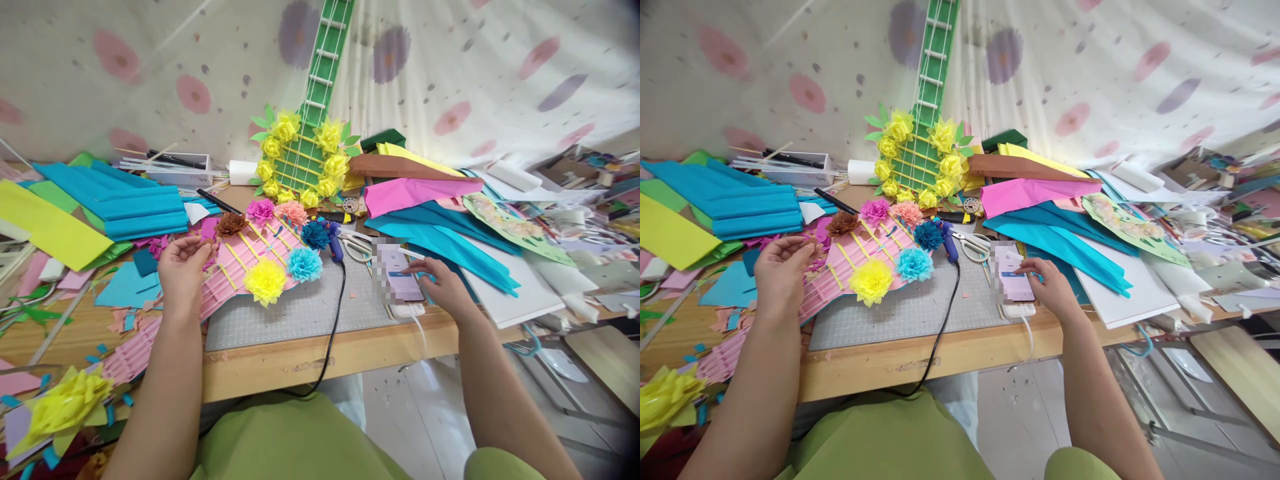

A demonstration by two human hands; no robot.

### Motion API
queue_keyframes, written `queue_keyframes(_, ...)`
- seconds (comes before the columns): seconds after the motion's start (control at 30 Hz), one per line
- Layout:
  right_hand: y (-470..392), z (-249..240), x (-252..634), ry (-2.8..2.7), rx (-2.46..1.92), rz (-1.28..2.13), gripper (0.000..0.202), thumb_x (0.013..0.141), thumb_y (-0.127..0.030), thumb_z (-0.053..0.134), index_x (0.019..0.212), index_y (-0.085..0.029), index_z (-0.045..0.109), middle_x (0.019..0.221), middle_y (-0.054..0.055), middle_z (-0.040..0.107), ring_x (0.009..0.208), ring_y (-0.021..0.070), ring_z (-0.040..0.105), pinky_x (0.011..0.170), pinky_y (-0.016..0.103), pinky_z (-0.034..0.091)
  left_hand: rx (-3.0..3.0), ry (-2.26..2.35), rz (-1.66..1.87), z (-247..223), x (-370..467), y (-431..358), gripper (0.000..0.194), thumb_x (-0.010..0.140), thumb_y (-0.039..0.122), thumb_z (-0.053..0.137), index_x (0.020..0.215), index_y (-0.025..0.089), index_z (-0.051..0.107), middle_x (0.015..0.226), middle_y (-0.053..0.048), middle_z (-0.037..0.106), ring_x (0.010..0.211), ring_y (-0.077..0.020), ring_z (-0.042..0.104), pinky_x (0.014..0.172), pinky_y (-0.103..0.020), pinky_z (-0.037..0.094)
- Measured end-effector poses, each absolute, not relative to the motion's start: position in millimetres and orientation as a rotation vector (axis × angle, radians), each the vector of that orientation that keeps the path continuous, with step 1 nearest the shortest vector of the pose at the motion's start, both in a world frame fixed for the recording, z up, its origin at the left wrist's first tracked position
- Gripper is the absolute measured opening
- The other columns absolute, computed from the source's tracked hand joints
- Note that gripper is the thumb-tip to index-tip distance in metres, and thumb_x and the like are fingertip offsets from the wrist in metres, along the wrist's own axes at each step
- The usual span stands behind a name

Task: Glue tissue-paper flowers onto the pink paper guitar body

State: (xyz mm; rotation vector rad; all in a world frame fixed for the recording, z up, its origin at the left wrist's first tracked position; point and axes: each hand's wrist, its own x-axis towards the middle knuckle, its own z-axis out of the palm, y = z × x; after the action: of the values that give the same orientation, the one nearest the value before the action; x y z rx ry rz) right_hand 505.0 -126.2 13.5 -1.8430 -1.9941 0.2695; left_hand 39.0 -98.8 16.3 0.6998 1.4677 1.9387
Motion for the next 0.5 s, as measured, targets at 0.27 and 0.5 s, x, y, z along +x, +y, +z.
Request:
queue_keyframes(0.27,-125.9,14.5,504.0,-1.99,-1.852,0.224,0.031,0.068,-0.015,0.039,0.087,-0.024,0.061,0.091,0.004,0.071,0.101,0.0267,0.058,0.079,0.043,0.049,0.696,1.462,1.947,17.6,39.8,-99.3,0.029,0.047,0.015,0.072,0.073,0.013,0.058,0.065,0.0,0.063,0.06,-0.0112,0.063,0.063,-0.027,0.053)
queue_keyframes(0.5,-123.5,13.7,506.6,-1.988,-1.853,0.194,0.029,0.065,-0.014,0.039,0.083,-0.025,0.06,0.089,0.003,0.071,0.099,0.0265,0.058,0.08,0.042,0.049,0.717,1.484,1.94,15.5,37.3,-99.2,0.027,0.05,0.015,0.072,0.073,0.015,0.058,0.069,0.001,0.063,0.064,-0.0116,0.063,0.066,-0.029,0.054)
